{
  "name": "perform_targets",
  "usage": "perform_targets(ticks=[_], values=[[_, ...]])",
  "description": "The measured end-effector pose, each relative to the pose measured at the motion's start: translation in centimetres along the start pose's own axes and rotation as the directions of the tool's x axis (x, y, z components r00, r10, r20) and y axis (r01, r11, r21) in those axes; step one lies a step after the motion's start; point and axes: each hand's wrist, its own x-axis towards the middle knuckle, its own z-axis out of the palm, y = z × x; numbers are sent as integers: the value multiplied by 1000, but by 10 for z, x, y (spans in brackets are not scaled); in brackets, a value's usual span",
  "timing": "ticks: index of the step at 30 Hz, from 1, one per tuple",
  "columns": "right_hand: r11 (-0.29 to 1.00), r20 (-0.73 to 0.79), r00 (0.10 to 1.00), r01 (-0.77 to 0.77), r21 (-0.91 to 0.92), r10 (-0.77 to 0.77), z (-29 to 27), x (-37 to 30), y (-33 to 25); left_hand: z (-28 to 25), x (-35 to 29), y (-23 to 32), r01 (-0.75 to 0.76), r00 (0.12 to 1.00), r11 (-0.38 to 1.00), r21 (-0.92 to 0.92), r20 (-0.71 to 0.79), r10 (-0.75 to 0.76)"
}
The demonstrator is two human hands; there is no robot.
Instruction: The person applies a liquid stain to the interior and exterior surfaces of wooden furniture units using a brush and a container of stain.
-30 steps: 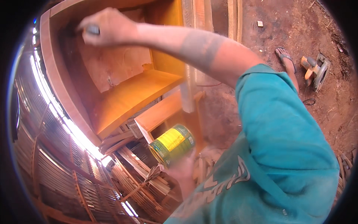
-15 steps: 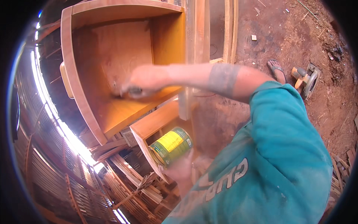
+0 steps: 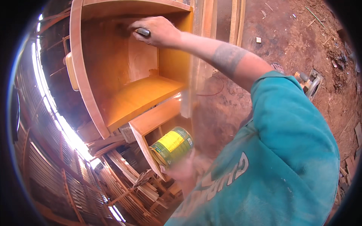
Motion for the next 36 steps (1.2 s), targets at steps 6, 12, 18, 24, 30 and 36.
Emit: perform_targets(ticks=[6, 12, 18, 24, 30, 36], values=[[975, 536, 830, 36, 220, -152, 20, -84, -48, 3, -1, 3, 22, 1000, 1000, 2, 7, -22], [924, 61, 968, -211, -318, 242, -5, -26, 5, 18, -8, -1, -19, 998, 997, 78, -50, 23], [999, 439, 899, -6, 41, -13, 13, -84, -4, 24, 2, -2, 0, 996, 984, 178, -89, 16], [966, 238, 950, -155, -207, 203, 13, -75, -5, 14, -1, -5, -8, 996, 990, 141, -83, 20], [998, 320, 946, -33, -58, 50, -3, -53, 24, 15, -15, -5, -17, 997, 999, -30, 75, 20], [968, 476, 858, -88, -233, 193, 34, -105, -25, 14, -6, -6, -9, 999, 992, 125, -44, 15]])
